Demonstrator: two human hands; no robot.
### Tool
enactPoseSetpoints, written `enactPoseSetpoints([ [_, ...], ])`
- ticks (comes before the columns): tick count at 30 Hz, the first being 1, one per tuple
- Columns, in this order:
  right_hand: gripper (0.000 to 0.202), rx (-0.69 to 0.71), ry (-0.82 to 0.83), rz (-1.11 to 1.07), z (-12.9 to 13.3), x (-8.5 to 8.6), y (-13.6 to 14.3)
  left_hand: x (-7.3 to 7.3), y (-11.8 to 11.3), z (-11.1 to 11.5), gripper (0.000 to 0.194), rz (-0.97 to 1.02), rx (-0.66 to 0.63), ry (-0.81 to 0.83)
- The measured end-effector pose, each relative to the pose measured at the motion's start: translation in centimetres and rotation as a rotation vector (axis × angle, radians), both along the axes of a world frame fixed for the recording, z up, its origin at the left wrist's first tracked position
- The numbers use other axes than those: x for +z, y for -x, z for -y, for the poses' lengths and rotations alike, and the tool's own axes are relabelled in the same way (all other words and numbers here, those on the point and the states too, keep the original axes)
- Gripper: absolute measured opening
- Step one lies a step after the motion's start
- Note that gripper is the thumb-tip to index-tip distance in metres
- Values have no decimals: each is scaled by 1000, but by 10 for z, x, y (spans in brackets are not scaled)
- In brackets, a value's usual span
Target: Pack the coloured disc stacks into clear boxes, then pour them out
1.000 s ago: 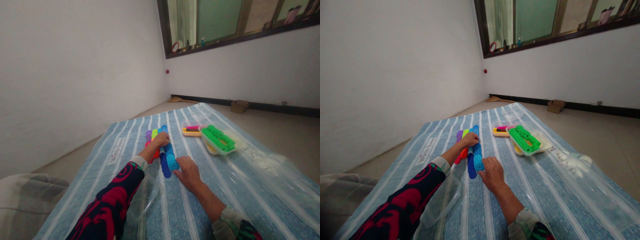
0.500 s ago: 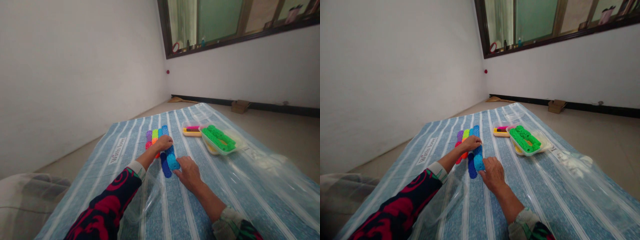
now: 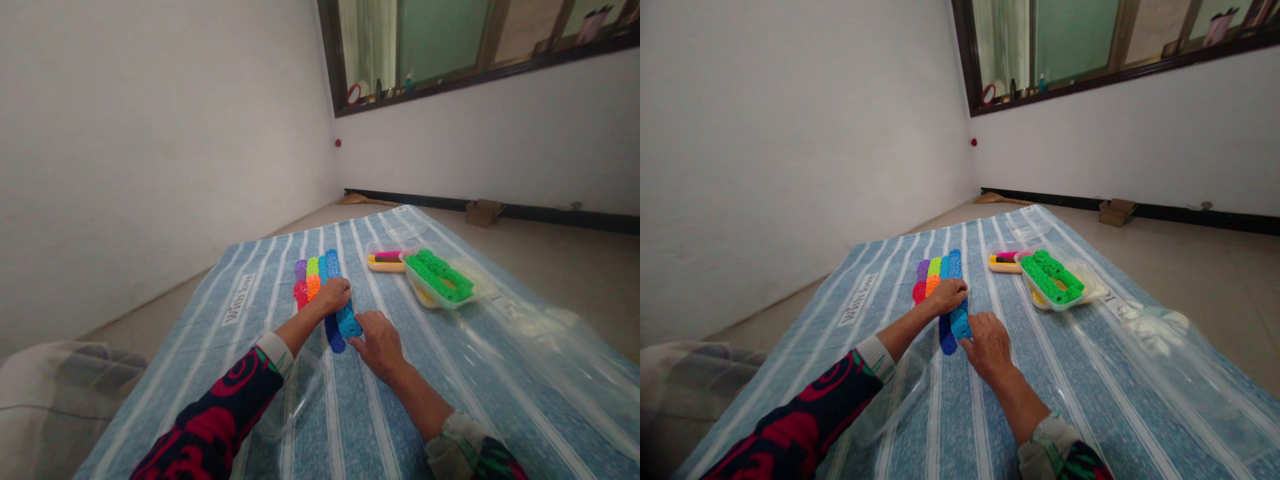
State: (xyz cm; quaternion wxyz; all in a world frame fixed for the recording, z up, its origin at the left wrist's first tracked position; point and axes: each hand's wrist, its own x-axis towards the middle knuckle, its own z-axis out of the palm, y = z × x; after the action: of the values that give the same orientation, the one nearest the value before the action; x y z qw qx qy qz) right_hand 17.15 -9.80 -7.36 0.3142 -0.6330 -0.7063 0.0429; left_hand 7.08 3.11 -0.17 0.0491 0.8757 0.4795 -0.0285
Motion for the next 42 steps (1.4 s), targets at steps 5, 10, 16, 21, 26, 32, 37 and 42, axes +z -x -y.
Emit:
enactPoseSetpoints([
  [5,17,2,9,-10,1,0,0,1,-4,10,27,-10,55,-13],
  [10,16,-5,10,-7,2,1,0,-3,-7,16,27,0,68,-13],
  [16,16,-11,11,-9,1,1,0,-9,-8,22,29,28,75,-7],
  [21,17,-14,25,-9,2,1,0,-5,-8,25,28,53,66,21],
  [26,16,-17,27,-7,1,0,0,1,-7,25,24,77,58,55],
  [32,15,-17,4,-4,1,-2,-1,0,-6,26,22,103,78,61],
  [37,12,-26,-7,15,1,-2,0,-12,-8,34,28,144,145,-9],
  [42,10,-35,-10,32,2,0,1,-21,-11,39,31,175,204,-42],
])
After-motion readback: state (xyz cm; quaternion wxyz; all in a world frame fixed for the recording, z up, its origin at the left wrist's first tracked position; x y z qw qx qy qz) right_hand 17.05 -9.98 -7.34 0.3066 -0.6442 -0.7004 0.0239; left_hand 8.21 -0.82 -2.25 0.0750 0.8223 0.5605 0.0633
